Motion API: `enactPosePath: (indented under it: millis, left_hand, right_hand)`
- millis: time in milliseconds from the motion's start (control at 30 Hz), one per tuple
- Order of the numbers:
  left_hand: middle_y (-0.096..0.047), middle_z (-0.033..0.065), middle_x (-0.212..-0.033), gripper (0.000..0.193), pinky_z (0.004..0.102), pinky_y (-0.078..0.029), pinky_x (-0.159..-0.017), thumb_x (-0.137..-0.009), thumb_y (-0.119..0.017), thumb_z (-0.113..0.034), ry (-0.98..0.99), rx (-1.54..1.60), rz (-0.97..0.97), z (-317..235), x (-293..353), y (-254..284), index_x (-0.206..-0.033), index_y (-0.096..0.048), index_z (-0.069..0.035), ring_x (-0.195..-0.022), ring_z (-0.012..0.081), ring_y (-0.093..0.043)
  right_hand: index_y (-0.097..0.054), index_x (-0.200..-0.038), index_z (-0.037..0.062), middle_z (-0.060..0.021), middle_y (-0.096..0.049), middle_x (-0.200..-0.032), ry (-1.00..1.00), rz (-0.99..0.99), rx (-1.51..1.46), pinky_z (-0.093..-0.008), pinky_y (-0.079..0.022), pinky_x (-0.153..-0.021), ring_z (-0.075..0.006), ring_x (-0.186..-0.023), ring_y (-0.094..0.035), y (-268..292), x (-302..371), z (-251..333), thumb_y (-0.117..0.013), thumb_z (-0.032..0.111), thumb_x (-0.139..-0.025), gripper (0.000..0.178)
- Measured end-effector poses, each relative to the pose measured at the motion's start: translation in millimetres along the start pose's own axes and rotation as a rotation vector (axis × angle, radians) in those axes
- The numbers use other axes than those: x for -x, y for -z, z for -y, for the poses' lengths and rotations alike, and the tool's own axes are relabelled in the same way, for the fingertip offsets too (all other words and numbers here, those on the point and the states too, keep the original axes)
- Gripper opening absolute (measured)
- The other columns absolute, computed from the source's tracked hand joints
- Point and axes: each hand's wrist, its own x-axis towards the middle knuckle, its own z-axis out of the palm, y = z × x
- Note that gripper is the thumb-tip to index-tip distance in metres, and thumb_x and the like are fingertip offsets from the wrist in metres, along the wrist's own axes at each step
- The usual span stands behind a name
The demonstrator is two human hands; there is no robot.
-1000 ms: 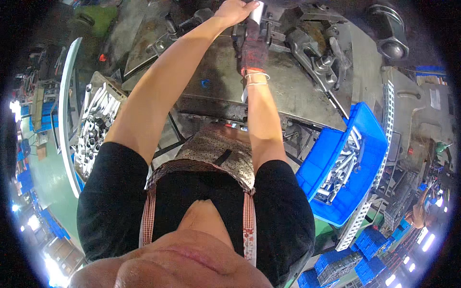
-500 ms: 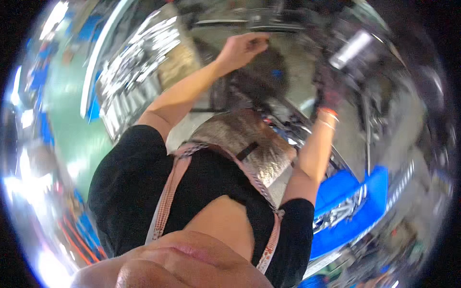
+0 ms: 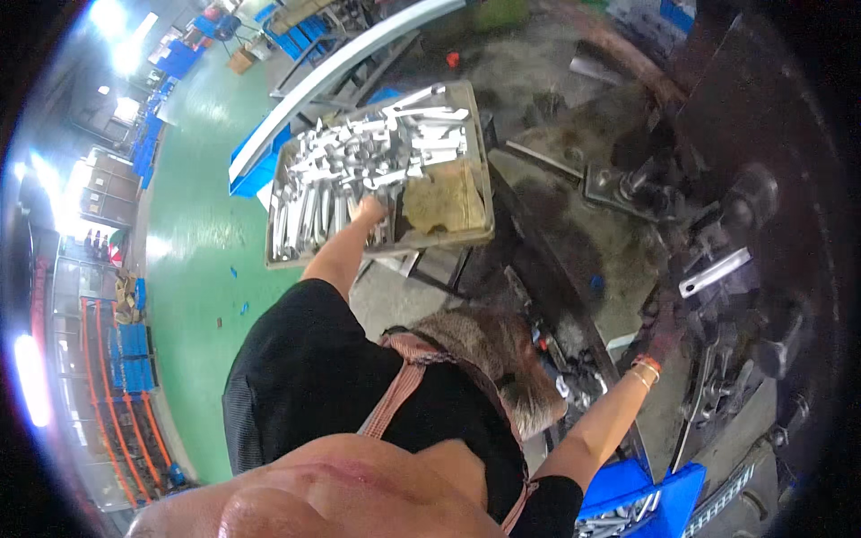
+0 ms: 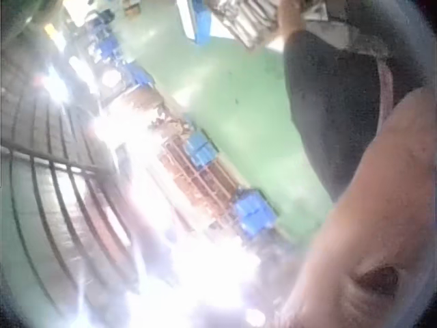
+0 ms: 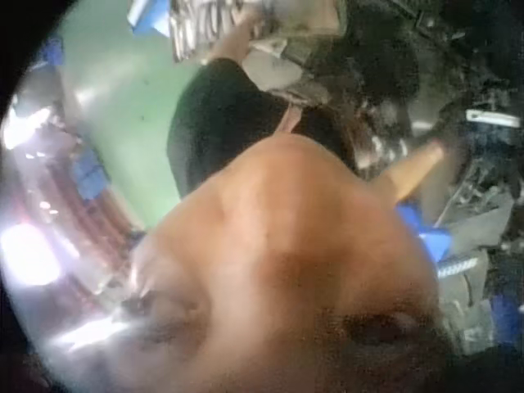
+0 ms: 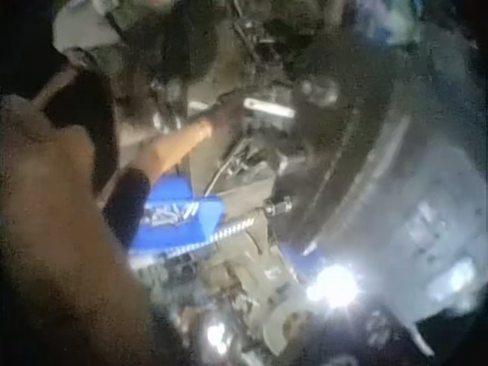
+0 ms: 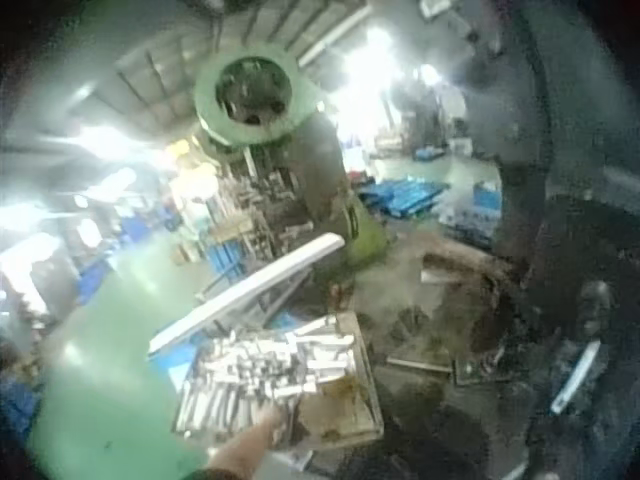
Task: The person repeatedly takes metal pieces from a tray, inserts them into a press machine to shape them, and places the finished metal pieces into a blue bin.
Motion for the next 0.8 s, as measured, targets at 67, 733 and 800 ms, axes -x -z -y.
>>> enactPosePath:
  millis: [67,733,800]
  left_hand:
    - [-0.062,0.0155,-0.097,0.056,0.0355,-0.048,-0.078,-0.066,-0.064,-0.045,-0.095,-0.086,0.066,-16.0,4.8,5.4,-0.1,-0.06,-0.001,-0.092,0.0262,-0.06]
    - [-0.045,-0.0053,-0.057,0.026,0.0194,-0.031,-0.038,-0.091,-0.045,-0.03,-0.667,1.132,0.993,-236.0,151.0,105.8,-0.09,-0.055,-0.006,-0.045,0.0028,-0.039]
    - [-0.047,-0.005,-0.06,0.021,0.0197,-0.027,-0.039,-0.087,-0.047,-0.029,-0.802,1.107,1.086,-266.2,168.8,94.8,-0.088,-0.057,-0.01,-0.048,0.0034,-0.04]
  right_hand:
    - [-0.054,-0.078,0.0079,0.0013,-0.052,-0.061,0.027,-0.001,-0.006,-0.0185,-0.03,-0.036,-0.0054,-0.045,-0.043,4.4,2.2,-2.5,-0.061,0.018,-0.081,0.013]
    - [-0.059,-0.095,0.0056,-0.0007,-0.055,-0.069,0.002,-0.072,-0.25,-0.0214,-0.043,-0.051,-0.0112,-0.055,-0.05,-8.3,-3.4,42.0,-0.053,0.029,-0.085,0.026]
    - [-0.058,-0.1,0.0051,-0.0022,-0.058,-0.072,-0.27,0.531,-0.619,-0.0213,-0.044,-0.053,-0.012,-0.058,-0.053,30.6,-21.0,31.0,-0.052,0.031,-0.085,0.031]
